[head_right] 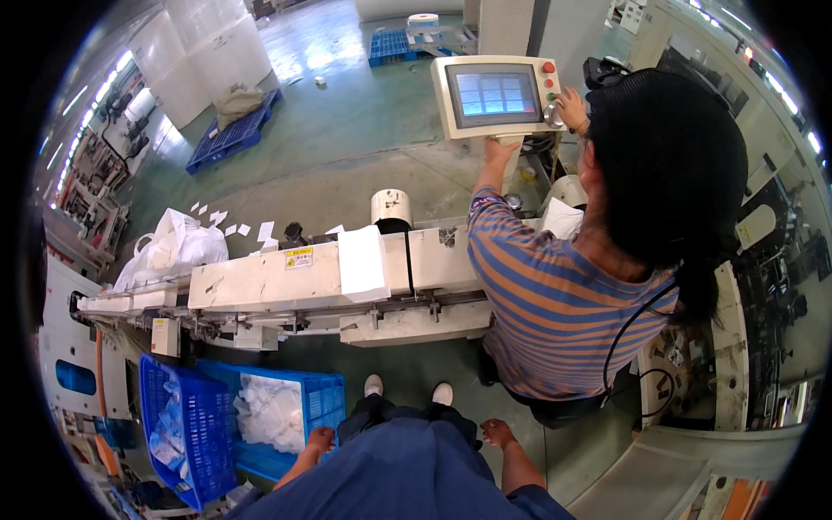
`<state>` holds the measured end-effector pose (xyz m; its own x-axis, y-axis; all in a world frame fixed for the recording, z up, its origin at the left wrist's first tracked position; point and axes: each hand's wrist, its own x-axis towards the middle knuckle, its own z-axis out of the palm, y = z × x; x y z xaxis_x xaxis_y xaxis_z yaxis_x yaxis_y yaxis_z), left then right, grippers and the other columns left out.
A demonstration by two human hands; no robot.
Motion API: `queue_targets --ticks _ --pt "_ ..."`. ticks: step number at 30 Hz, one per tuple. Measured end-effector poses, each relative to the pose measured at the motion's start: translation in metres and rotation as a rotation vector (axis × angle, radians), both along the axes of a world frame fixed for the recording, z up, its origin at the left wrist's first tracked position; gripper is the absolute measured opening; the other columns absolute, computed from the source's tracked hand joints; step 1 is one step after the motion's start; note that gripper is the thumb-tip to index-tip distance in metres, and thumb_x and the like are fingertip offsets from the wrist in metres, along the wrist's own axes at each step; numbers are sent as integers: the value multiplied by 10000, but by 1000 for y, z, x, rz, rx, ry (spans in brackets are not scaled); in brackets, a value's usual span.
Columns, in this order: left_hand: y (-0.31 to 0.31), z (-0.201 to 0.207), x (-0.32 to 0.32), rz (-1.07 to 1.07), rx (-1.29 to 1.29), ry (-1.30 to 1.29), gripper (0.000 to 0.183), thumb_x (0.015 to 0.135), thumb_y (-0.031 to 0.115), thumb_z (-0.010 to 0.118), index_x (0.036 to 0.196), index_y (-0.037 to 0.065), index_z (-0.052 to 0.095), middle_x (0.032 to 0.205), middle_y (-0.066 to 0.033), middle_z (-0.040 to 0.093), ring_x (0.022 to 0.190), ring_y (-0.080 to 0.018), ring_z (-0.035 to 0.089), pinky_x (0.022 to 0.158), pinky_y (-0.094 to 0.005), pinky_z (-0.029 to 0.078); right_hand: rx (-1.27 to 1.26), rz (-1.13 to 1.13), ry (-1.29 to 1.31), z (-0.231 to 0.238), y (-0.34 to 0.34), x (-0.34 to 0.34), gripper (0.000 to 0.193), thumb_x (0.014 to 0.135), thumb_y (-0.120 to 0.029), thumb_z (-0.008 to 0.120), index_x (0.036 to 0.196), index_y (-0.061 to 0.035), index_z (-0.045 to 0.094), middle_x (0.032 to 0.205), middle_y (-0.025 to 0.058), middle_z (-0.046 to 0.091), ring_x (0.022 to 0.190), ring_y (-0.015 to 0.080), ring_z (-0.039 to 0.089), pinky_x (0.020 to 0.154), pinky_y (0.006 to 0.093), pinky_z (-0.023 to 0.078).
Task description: The person operates a control panel on a large industrial machine, then walks to a conveyor to collect and stack white folded paper products. They return to the machine to adjust a cardboard guide on the conveyor belt and interact with the control panel again.
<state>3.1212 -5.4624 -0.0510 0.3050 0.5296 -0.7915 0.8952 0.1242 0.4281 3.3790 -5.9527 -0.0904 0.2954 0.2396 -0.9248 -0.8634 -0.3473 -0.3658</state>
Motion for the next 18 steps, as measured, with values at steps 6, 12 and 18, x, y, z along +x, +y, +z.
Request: queue_targets --ticks 6,12,18 --pt "-7 7 -5 112 -43 -60 310 873 249 621 1054 0 652 791 -106 647 645 -190 642 553 -326 525 -10 76 -7 -2 4 5 191 918 -218 596 968 -34 598 729 61 540 539 133 480 437 286 333" --pt "-30 6 -17 86 135 -203 291 886 235 622 1058 3 649 794 -94 655 626 -180 621 575 -313 511 68 183 78 -30 -10 -3 152 922 -210 580 930 -63 618 661 6 456 502 117 417 419 279 283" --pt "-75 -6 -89 196 95 -96 303 848 241 642 1029 -2 658 792 -130 681 660 -195 647 601 -334 499 41 498 41 -45 0 6 181 941 -211 536 900 -66 636 655 14 464 496 124 417 417 285 314"
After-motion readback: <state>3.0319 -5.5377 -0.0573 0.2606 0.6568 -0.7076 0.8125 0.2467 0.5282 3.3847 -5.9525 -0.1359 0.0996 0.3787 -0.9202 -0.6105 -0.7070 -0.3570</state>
